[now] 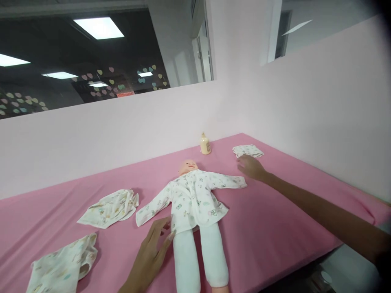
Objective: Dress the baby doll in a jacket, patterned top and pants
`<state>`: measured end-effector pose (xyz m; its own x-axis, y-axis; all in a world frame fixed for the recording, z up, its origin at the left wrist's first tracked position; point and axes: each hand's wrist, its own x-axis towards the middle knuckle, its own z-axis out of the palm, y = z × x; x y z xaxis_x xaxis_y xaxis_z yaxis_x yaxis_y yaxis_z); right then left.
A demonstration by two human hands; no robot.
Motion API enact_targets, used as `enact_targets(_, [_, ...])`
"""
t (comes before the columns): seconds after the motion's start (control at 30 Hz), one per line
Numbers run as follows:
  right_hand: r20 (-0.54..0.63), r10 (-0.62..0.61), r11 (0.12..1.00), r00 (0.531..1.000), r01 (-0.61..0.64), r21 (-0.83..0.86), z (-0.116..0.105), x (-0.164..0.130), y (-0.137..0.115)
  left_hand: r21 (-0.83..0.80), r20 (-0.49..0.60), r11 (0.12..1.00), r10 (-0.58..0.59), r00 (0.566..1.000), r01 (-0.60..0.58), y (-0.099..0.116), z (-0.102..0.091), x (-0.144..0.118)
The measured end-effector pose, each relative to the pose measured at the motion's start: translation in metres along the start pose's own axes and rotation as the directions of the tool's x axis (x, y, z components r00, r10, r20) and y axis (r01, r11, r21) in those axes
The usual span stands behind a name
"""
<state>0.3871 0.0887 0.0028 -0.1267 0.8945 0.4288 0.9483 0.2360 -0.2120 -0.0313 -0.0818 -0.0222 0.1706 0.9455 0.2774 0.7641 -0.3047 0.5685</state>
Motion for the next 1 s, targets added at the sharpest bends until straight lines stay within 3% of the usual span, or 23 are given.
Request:
enact_targets(0.13, [-0.008, 0.103, 0.991, 0.995, -0.104, -0.081, 0.017, 0.051, 0.032, -0.040, -0.053, 0.998, -0.042, 0.998, 0.040, -0.001, 0.009, -0.001])
enact_targets(0.3, [0.015, 0.240, 0.970, 0.971, -0.239, -0.044, 0.031, 0.064, 0.042, -0.092, -0.148, 0.990, -0.118, 0.982, 0.105, 0.000, 0.018, -0.005])
enact_targets(0.4, [-0.014, 0.295, 0.955, 0.955, -0.294, 0.030, 0.022, 0.072, 0.039, -0.068, -0.153, 0.991, -0.125, 0.980, 0.116, -0.008, 0.019, -0.005])
enact_targets(0.53, [-0.075, 0.320, 0.932, 0.945, -0.299, 0.202, -0.013, 0.083, 0.018, -0.065, -0.236, 0.990, -0.140, 0.962, 0.128, -0.016, 0.012, 0.002])
enact_targets(0.6, [-0.079, 0.280, 0.922, 0.957, -0.245, 0.301, -0.032, 0.078, -0.006, -0.089, -0.295, 0.989, -0.141, 0.945, 0.120, -0.005, 0.007, 0.013])
enact_targets(0.67, [-0.063, 0.184, 0.894, 0.981, -0.140, 0.426, -0.049, 0.062, -0.040, -0.153, -0.309, 0.982, -0.150, 0.939, 0.107, 0.019, 0.001, 0.030])
enact_targets(0.73, [-0.057, 0.075, 0.654, 0.996, -0.006, 0.756, -0.062, 0.037, -0.083, -0.270, -0.248, 0.961, -0.134, 0.959, 0.064, 0.054, -0.008, 0.051])
enact_targets(0.77, [-0.046, 0.018, 0.549, 0.999, 0.029, 0.835, -0.067, 0.022, -0.106, -0.359, -0.201, 0.933, -0.111, 0.973, 0.032, 0.072, -0.013, 0.062])
enact_targets(0.9, [0.006, -0.259, 0.277, 0.966, 0.068, 0.958, -0.089, -0.027, -0.176, -0.633, -0.097, 0.769, 0.034, 0.995, -0.088, 0.128, -0.036, 0.088])
enact_targets(1.0, [-0.001, -0.318, 0.178, 0.948, 0.061, 0.982, -0.106, -0.044, -0.193, -0.676, -0.147, 0.720, 0.076, 0.986, -0.156, 0.139, -0.048, 0.088])
